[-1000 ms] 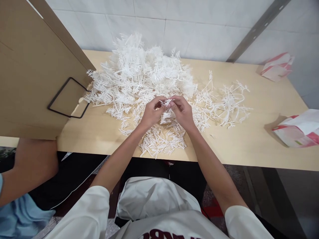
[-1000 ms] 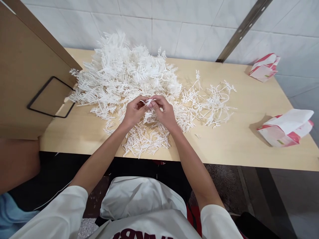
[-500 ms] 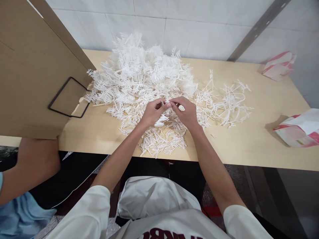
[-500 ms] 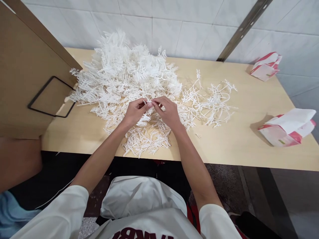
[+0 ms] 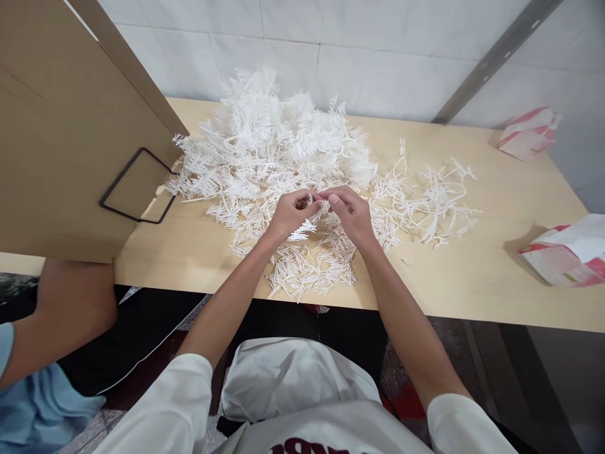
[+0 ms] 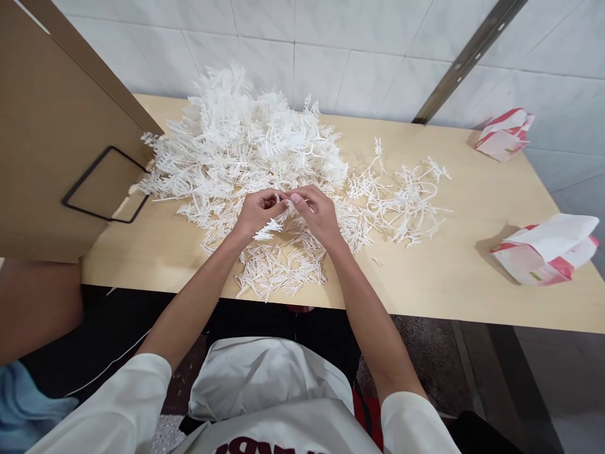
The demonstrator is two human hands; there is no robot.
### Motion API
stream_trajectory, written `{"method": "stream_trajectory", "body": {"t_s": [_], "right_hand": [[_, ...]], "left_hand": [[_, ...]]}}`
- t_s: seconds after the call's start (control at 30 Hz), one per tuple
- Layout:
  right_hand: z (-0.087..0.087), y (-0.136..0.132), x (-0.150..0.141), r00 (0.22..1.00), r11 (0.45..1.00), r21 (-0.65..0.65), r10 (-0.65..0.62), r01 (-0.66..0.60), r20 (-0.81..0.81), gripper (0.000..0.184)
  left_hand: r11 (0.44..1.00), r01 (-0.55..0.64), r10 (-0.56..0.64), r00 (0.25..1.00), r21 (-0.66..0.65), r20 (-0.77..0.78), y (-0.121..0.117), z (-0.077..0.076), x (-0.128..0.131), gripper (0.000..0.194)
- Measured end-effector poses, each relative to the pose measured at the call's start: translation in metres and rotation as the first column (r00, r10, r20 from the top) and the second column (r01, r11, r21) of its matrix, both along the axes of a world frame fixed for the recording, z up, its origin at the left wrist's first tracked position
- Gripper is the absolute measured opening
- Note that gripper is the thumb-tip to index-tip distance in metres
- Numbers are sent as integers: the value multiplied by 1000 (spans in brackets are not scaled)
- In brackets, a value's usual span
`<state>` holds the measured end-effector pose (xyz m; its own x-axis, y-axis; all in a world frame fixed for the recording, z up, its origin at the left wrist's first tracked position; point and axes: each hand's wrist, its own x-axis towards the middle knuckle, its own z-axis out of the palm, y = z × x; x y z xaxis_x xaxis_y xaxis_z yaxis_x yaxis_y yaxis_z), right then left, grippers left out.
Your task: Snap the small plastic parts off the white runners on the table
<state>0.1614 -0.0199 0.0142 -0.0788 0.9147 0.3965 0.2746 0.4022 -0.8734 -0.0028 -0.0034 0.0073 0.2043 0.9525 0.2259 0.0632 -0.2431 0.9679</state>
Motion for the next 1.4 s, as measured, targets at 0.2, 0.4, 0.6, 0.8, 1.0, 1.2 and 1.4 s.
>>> {"method": "stream_trajectory", "body": {"t_s": [0.2,0.4,0.6,0.8,1.0,1.2,1.4], "right_hand": [[-3,4,-1,993,969,-239,29,-56,-116,33],[-8,7,4,986,990,-131,36,-58,-165,32],[-13,6,2,978,995,92,-50,32,201,21],[-15,6,3,901,954,292,-188,73,390,14],[-15,4,7,887,946,316,-204,71,414,13],[-7,4,9,942,963,222,-210,153,264,20],[-1,3,4,984,998,33,-51,46,169,25]], "left_hand": [[990,-83,96,988,113,-117,-6,4,0,27],[955,-64,143,955,290,-259,-2,-3,-3,26],[880,1,228,877,475,-423,0,-10,-3,18],[897,4,207,881,443,-426,-4,-9,2,15],[946,128,1,918,299,-396,-5,-2,0,9],[991,113,-95,970,65,-226,-8,1,4,11],[988,33,-14,991,149,-131,-3,-4,5,17]]}}
